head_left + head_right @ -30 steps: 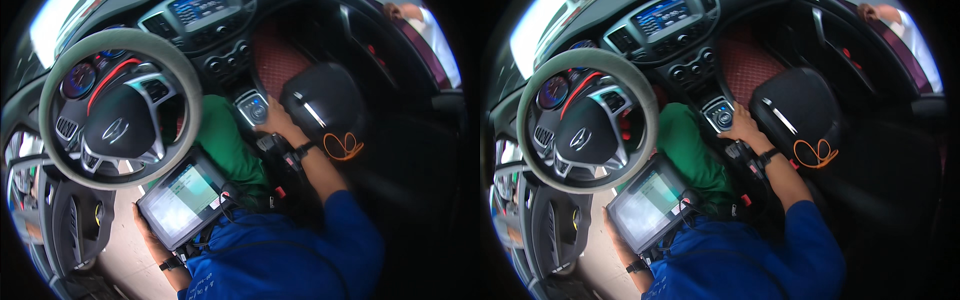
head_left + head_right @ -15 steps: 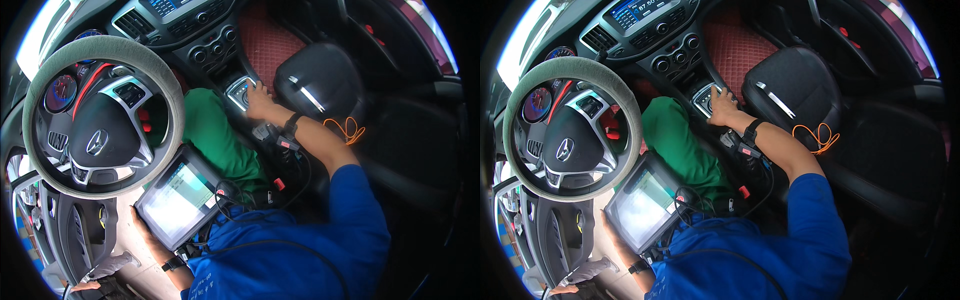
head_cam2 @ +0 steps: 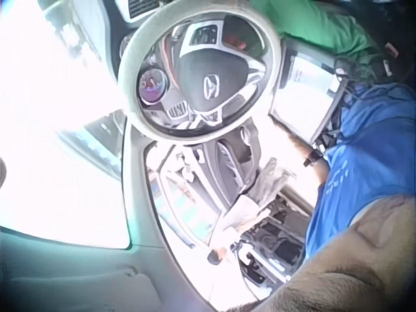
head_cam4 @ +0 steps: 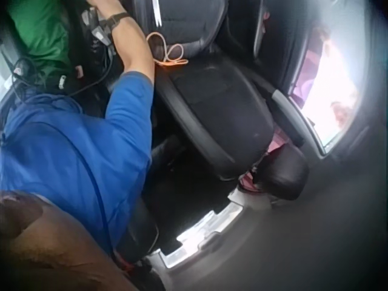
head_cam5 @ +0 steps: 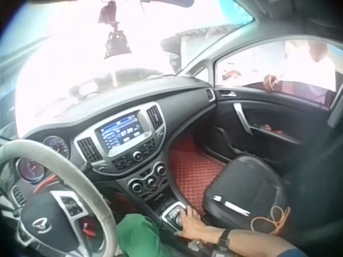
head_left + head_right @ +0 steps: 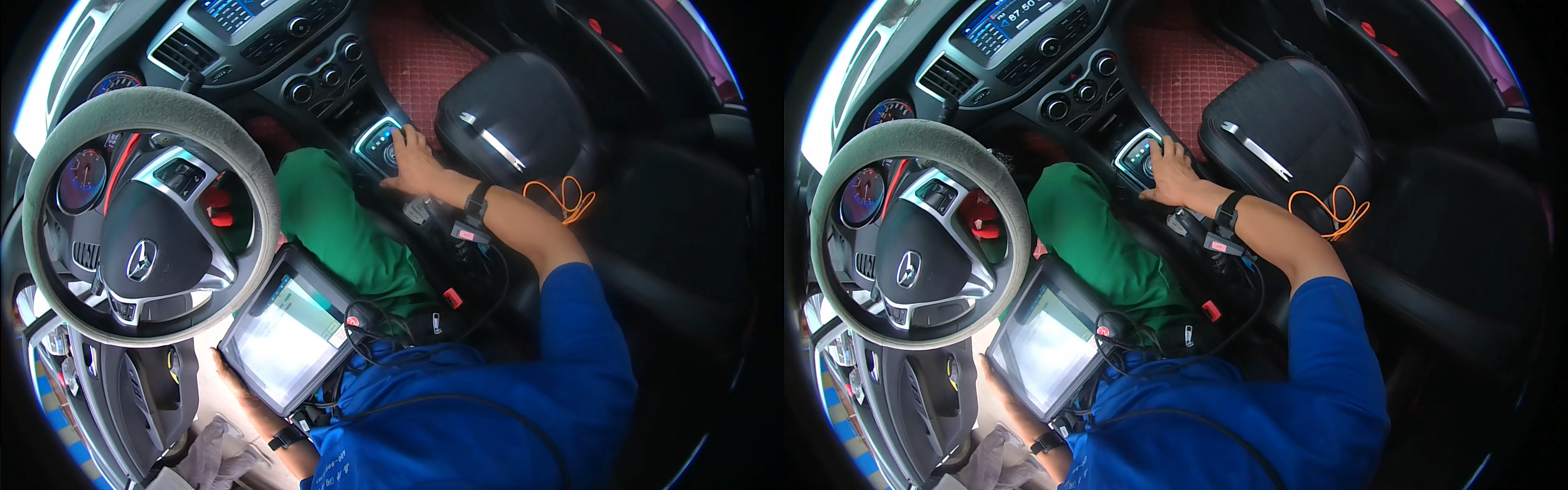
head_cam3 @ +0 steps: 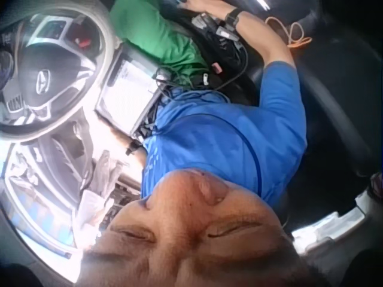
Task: The person is using a diagnostic tablet while interacting with the vehicle's gear selector and controls inside the cabin.
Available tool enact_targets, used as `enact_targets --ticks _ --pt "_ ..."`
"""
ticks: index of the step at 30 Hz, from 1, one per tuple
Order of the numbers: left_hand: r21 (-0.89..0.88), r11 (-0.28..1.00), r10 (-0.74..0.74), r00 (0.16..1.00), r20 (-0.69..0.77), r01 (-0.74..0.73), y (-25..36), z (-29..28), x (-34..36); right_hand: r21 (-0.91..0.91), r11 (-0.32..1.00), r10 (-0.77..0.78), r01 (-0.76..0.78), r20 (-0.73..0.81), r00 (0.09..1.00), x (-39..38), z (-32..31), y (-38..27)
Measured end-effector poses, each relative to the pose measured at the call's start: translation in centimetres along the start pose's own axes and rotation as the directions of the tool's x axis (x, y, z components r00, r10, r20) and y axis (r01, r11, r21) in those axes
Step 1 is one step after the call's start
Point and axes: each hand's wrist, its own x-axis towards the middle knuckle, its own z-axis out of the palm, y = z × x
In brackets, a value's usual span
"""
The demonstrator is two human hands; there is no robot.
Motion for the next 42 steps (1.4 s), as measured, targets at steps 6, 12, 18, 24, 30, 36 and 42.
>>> enact_targets --ticks 6,12,18,24,30,36,42 --pt "0.179 0.975 0.152 0.983 -0.1 -0.132 -2.5 -2.1 2.3 -0.069 0.998 -0.007 0.01 0.044 0.999 -0.1 -0.8 0.4" --pt "0.168 0.979 0.125 0.992 -0.032 -0.118 -2.1 -1.8 1.5 -0.123 0.991 -0.035 0.052 0.138 0.99 0.8 -1.6 0.5" --pt "0.093 0.994 0.054 0.998 -0.033 -0.051 -0.5 -0.3 0.1 -0.165 0.916 -0.338 0.366 0.174 0.925 4.1 -6.3 0.2" --pt "0.144 0.985 0.106 0.992 -0.073 -0.095 -1.6 -1.0 1.1 -0.429 0.786 -0.373 0.445 0.243 0.895 7.2 -2.2 -4.4" --pt "-0.017 1.0 -0.017 0.997 0.069 0.018 -0.7 -0.9 0.2 -0.335 0.821 -0.435 0.463 0.158 0.886 7.7 0.5 -3.5" --pt "-0.021 0.998 -0.051 0.998 0.034 0.052 -0.2 0.0 -0.3 -0.359 0.819 -0.459 0.447 0.057 0.886 8.7 1.4 -2.6" --pt "0.065 0.998 0.019 0.997 -0.079 -0.013 -0.6 -0.4 0.1 0.015 0.904 -0.395 0.428 -0.356 0.847 9.8 0.7 -2.9"
